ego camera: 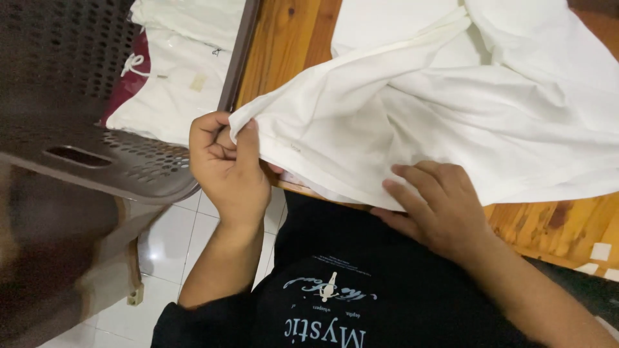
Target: The person folds a white shirt on a wooden table, smoothing the fabric and aligning the edges. They then place a yellow paper label on the folded shirt and press it down.
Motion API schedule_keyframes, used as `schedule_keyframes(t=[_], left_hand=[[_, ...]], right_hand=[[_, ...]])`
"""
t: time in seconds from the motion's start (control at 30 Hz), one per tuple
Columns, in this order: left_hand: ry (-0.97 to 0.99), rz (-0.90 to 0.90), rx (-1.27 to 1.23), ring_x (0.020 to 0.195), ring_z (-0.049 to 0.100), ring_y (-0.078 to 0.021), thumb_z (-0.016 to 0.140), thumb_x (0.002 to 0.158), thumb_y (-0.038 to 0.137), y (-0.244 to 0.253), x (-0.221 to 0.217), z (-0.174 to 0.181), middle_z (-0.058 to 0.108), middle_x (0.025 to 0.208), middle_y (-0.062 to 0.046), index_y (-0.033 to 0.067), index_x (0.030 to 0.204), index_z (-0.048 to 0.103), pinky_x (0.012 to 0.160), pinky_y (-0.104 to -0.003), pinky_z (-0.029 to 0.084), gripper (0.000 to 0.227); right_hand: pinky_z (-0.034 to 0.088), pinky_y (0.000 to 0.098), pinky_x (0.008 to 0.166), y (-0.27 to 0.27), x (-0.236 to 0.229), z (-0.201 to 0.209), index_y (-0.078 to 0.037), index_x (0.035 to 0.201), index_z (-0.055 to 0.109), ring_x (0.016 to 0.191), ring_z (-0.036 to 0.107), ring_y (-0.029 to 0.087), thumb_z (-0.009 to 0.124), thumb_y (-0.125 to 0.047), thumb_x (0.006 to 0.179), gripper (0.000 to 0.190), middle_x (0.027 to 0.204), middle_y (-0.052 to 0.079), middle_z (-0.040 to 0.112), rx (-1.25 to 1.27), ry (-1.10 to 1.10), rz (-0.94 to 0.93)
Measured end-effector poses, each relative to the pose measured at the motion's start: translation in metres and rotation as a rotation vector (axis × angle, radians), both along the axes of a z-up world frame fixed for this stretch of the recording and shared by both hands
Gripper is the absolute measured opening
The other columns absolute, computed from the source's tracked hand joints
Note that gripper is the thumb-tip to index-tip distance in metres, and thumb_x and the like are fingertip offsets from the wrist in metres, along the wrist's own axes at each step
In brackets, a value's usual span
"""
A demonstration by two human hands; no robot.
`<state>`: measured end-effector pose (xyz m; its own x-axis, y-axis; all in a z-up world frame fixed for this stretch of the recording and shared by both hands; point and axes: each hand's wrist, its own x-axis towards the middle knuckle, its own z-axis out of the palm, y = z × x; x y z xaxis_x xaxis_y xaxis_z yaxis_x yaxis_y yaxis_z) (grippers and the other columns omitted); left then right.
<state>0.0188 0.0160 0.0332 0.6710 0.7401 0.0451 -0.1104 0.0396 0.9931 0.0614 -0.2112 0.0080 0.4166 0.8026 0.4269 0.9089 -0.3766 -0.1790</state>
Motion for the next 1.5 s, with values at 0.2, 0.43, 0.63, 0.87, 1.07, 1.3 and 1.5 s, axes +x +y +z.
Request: schedule_keyframes(t=[0.2,0.43,0.63,0.87,1.07,1.3,1.5], left_hand=[[0.007,0.007,0.002,0.032,0.049,-0.0153,0.051,0.083,0.001,-0.015,0.006,0.018,0.048,0.046,-0.006,0.0074,0.083,0.042,0.029,-0.023,0.036,0.011],[-0.088,0.054,0.056,0.032,0.052,-0.0164,0.047,0.083,0.0,-0.002,0.003,-0.007,0.055,0.059,-0.016,-0.0019,0.09,0.039,0.027,-0.018,0.044,0.011],[0.023,0.1,0.16,0.034,0.052,-0.0144,0.05,0.083,0.0,0.012,-0.018,-0.052,0.056,0.061,-0.015,-0.002,0.09,0.041,0.029,-0.019,0.044,0.011],[0.1,0.051,0.28,0.036,0.055,-0.0192,0.053,0.082,0.0,0.012,-0.028,-0.045,0.057,0.058,-0.017,-0.005,0.087,0.049,0.029,-0.025,0.046,0.008],[0.188,-0.08,0.138,0.048,0.059,-0.0183,0.047,0.085,0.005,0.012,-0.001,-0.022,0.058,0.068,-0.018,-0.0026,0.091,0.048,0.04,-0.027,0.053,0.01],[0.254,-0.217,-0.171,0.076,0.058,-0.0264,0.042,0.087,0.009,0.021,0.023,-0.026,0.052,0.088,-0.024,-0.0019,0.107,0.04,0.061,-0.039,0.057,0.023],[0.18,-0.242,-0.225,0.084,0.059,-0.0272,0.038,0.089,0.01,0.019,0.052,-0.027,0.051,0.096,-0.022,-0.0008,0.11,0.037,0.069,-0.039,0.057,0.024]], right_hand=[[0.041,0.034,0.062,0.046,-0.005,0.021,-0.019,0.069,0.051,0.08,0.052,0.024,0.057,-0.051,0.082,0.034,0.104,0.005,0.056,-0.109,-0.19,-0.02],[0.042,0.0359,0.057,0.041,-0.002,-0.004,-0.015,0.068,0.052,0.072,0.056,0.026,0.054,-0.032,0.082,0.022,0.09,0.006,0.057,0.002,-0.248,-0.038],[0.043,0.0355,0.061,0.009,-0.003,0.014,-0.012,0.071,0.059,0.073,0.058,0.026,0.061,-0.02,0.074,0.009,0.078,0.006,0.059,-0.194,-0.129,-0.123],[0.045,0.0325,0.063,0.0,-0.005,0.014,-0.008,0.075,0.062,0.072,0.058,0.023,0.06,-0.003,0.072,0.007,0.081,0.003,0.062,0.01,0.095,-0.281],[0.047,0.0306,0.059,-0.012,0.012,-0.012,-0.006,0.081,0.061,0.066,0.059,0.024,0.055,-0.002,0.077,0.008,0.071,0.006,0.06,0.042,0.164,-0.296],[0.047,0.0313,0.047,0.008,0.019,-0.005,-0.013,0.088,0.054,0.053,0.057,0.023,0.052,-0.028,0.081,0.017,0.06,0.003,0.052,-0.301,0.259,-0.134],[0.044,0.0333,0.049,0.004,0.061,-0.019,-0.013,0.085,0.055,0.06,0.056,0.025,0.052,-0.025,0.082,0.013,0.064,0.005,0.048,-0.273,0.009,-0.26]])
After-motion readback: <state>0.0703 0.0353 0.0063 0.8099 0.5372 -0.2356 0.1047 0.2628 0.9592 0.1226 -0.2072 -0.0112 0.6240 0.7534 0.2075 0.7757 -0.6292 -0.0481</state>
